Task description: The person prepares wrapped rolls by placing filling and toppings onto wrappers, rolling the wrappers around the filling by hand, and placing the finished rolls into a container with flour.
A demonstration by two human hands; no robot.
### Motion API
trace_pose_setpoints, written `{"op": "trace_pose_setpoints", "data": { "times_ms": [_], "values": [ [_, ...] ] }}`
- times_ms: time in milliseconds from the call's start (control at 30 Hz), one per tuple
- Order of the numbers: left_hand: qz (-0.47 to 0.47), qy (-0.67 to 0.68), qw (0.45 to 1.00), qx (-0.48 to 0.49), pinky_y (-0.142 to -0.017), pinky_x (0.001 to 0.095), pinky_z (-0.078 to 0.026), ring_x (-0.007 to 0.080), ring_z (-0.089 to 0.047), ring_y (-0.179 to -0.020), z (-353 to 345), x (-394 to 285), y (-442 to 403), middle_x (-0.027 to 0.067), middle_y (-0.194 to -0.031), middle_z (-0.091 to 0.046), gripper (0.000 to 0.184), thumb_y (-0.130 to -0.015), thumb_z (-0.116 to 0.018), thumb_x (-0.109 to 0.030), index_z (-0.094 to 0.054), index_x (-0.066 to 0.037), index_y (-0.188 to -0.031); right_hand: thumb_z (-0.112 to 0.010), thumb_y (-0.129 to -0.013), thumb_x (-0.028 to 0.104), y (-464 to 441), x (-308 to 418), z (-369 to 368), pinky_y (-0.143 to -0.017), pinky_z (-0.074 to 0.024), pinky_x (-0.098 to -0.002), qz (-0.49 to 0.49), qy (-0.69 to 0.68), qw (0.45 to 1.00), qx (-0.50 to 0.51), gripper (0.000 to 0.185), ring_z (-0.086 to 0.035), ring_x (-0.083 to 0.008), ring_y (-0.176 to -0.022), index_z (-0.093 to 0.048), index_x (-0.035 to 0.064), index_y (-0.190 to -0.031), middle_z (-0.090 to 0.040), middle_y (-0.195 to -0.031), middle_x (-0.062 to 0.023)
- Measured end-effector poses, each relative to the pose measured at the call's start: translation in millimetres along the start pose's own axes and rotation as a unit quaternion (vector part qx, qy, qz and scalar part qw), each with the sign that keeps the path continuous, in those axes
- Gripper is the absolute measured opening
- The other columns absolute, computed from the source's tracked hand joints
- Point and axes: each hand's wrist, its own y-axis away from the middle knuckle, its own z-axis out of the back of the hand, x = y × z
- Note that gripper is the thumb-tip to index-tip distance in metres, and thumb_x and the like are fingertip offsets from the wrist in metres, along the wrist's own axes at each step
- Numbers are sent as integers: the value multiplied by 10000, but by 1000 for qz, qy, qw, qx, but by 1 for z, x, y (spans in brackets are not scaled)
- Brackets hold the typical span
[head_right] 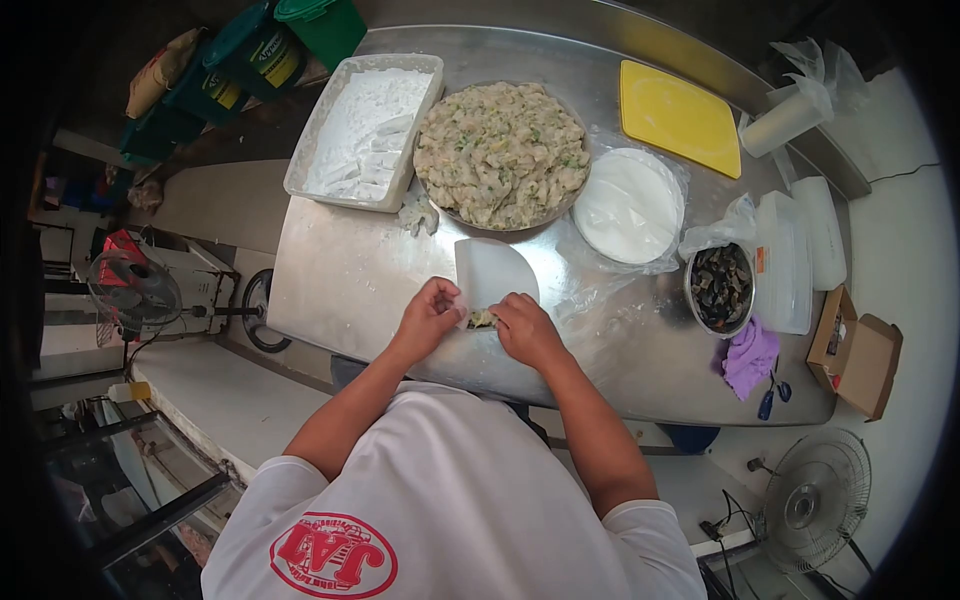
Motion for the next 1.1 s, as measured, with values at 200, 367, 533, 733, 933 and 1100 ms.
{"op": "trace_pose_setpoints", "data": {
  "times_ms": [200,367,533,733,933,1100],
  "values": [
    [19,-154,986,66,-821,272,-545,106,-642,-883,-2,-18,1,61,-1054,-717,344,-907,-735,-31,-635,-30,-1235,-735,-797,41,12,13,8,-865,-534,-459,-61,36,995,-74,293,-630,-360,-988,-696,17,-1086,-632,-1005,-163],
    [-84,-346,926,129,-843,346,-577,248,-699,-938,2,-32,1,93,-1096,-725,260,-891,-772,-158,-724,-57,-1125,-788,-808,119,30,24,15,-807,-541,-478,-264,151,951,-55,254,-649,-375,-913,-667,26,-1011,-636,-954,-166],
    [-157,-376,900,152,-854,398,-582,316,-700,-1017,4,-20,0,102,-1130,-721,286,-887,-783,-227,-738,-81,-1128,-805,-795,110,26,27,-4,-696,-508,-459,-272,18,955,-116,242,-633,-354,-772,-575,41,-828,-623,-844,-133],
    [-177,-347,905,170,-787,350,-584,246,-707,-874,11,-16,-10,74,-1116,-727,333,-907,-779,-239,-722,-85,-1196,-741,-770,-14,21,23,-27,-651,-474,-393,-274,-115,917,-265,216,-584,-299,-718,-533,40,-792,-567,-802,-125],
    [201,-129,962,129,-602,226,-493,57,-551,-663,6,-44,-29,8,-939,-692,407,-936,-764,-241,-667,-54,-1284,-649,-743,-71,7,33,-35,-687,-503,-410,-47,-81,960,-263,166,-599,-321,-773,-552,38,-822,-565,-867,-136],
    [52,-290,953,74,-637,266,-496,99,-589,-694,3,-21,-36,7,-859,-666,427,-908,-758,-170,-648,-34,-1297,-625,-777,-85,-2,42,-28,-779,-540,-440,11,-102,985,-137,153,-641,-360,-867,-601,25,-880,-600,-923,-158]
  ]
}}
